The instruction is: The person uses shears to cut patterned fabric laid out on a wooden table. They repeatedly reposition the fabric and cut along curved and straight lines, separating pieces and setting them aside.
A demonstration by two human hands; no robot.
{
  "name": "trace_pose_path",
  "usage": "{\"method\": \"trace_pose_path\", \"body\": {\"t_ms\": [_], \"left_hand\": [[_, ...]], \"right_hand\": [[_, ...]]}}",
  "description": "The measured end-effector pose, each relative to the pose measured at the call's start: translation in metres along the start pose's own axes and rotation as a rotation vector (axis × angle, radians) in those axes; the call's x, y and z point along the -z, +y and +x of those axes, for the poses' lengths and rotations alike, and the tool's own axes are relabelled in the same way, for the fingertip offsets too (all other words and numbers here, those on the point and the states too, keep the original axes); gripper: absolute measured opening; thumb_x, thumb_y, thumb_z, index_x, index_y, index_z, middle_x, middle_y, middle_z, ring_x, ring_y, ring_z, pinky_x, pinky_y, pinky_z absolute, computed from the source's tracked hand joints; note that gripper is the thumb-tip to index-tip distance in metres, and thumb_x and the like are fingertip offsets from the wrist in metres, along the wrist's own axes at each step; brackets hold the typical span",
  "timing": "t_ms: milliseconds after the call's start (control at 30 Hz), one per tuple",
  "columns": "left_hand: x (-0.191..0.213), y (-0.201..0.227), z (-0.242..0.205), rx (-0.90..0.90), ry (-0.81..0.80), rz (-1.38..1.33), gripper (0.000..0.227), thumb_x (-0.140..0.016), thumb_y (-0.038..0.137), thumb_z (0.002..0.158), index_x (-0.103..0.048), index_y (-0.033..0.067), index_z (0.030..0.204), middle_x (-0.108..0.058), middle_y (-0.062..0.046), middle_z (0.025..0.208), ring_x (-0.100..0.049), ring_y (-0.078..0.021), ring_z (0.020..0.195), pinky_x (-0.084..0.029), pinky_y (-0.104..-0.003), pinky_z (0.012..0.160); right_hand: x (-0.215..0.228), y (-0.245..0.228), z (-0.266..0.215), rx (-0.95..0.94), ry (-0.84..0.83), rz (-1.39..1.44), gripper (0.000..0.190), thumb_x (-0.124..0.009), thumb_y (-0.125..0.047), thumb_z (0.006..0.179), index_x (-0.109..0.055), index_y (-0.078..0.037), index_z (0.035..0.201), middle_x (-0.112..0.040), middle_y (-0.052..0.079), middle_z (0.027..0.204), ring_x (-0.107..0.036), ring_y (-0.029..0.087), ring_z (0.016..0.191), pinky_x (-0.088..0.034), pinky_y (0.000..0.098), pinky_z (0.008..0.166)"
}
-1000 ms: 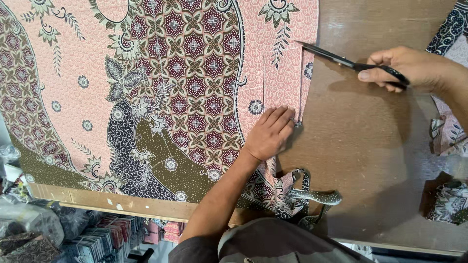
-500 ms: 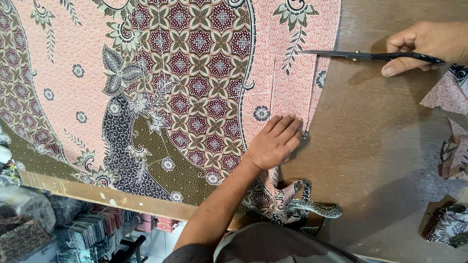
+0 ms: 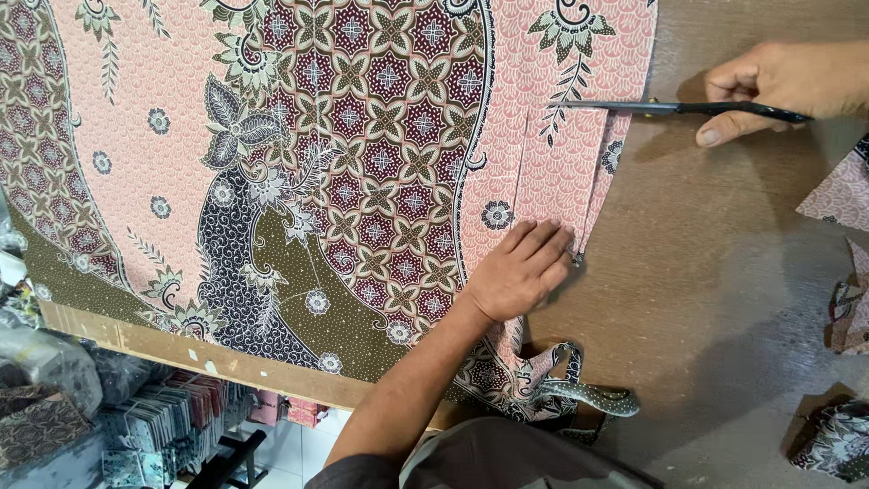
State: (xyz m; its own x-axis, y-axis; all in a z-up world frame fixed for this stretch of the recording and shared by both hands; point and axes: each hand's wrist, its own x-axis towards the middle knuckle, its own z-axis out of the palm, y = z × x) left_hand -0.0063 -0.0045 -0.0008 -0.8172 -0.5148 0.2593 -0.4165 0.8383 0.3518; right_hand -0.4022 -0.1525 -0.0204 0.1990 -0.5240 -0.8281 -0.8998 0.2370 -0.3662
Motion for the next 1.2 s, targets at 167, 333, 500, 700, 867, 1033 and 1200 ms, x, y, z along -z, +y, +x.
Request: {"method": "trace_pose_path", "body": {"t_ms": [167,333,500,700,867,1033,1200], "left_hand": [[0.003,-0.001,0.000,-0.005,0.003,-0.011,0.032,-0.069,0.021,0.088,-0.061,0.0056,0.115,-0.062,-0.017,0.142,-0.059,-0.0335,0.133,-0.044,-0.049,0.115],[0.006,0.000,0.002,-0.009,0.001,-0.022,0.033,-0.068,0.021,0.087,-0.061,0.0052,0.115,-0.062,-0.017,0.141,-0.058,-0.0336,0.133,-0.045,-0.049,0.115],[0.007,-0.001,0.002,-0.011,-0.001,-0.018,0.032,-0.067,0.022,0.089,-0.061,0.0056,0.116,-0.062,-0.016,0.142,-0.058,-0.0329,0.134,-0.044,-0.048,0.116],[0.003,-0.001,-0.002,-0.024,-0.007,-0.014,0.032,-0.065,0.022,0.091,-0.061,0.0064,0.118,-0.062,-0.015,0.142,-0.058,-0.0323,0.135,-0.044,-0.049,0.117],[-0.003,0.000,-0.003,-0.036,-0.003,0.013,0.030,-0.065,0.021,0.094,-0.060,0.0066,0.120,-0.061,-0.016,0.143,-0.057,-0.0326,0.135,-0.043,-0.049,0.117],[0.000,0.001,-0.002,-0.045,0.026,0.017,0.037,-0.066,0.019,0.090,-0.060,0.0046,0.124,-0.061,-0.018,0.137,-0.057,-0.0334,0.130,-0.044,-0.049,0.115],[0.006,0.010,-0.001,-0.001,0.010,-0.063,0.040,-0.069,0.017,0.087,-0.064,0.0076,0.125,-0.062,-0.013,0.119,-0.058,-0.0326,0.118,-0.046,-0.047,0.106]], "right_hand": [[0.001,-0.001,-0.002,-0.053,-0.004,-0.119,0.047,-0.086,-0.046,0.081,-0.064,-0.005,0.089,-0.054,0.010,0.055,-0.054,0.022,0.044,-0.041,0.0339,0.038],[-0.003,-0.012,0.003,0.044,0.028,-0.005,0.047,-0.088,-0.045,0.077,-0.065,-0.004,0.085,-0.054,0.010,0.056,-0.052,0.022,0.044,-0.036,0.0355,0.039],[-0.003,-0.022,0.001,0.015,0.037,-0.050,0.050,-0.089,-0.047,0.080,-0.065,-0.004,0.087,-0.052,0.010,0.055,-0.052,0.021,0.044,-0.039,0.0339,0.037],[-0.008,-0.022,-0.005,0.050,0.034,0.024,0.049,-0.089,-0.047,0.076,-0.065,-0.006,0.087,-0.055,0.009,0.055,-0.051,0.021,0.044,-0.038,0.0353,0.037],[-0.028,-0.022,-0.033,-0.030,0.119,0.097,0.047,-0.087,-0.046,0.078,-0.069,-0.003,0.085,-0.055,0.011,0.053,-0.053,0.023,0.043,-0.035,0.0364,0.043],[-0.072,-0.006,-0.090,-0.118,0.185,0.357,0.040,-0.080,-0.042,0.084,-0.067,-0.004,0.091,-0.054,0.010,0.055,-0.049,0.020,0.047,-0.037,0.0369,0.046],[-0.172,0.007,-0.164,-0.156,0.296,0.637,0.033,-0.077,-0.031,0.089,-0.065,-0.002,0.096,-0.055,0.009,0.062,-0.048,0.017,0.051,-0.039,0.0346,0.048]]}}
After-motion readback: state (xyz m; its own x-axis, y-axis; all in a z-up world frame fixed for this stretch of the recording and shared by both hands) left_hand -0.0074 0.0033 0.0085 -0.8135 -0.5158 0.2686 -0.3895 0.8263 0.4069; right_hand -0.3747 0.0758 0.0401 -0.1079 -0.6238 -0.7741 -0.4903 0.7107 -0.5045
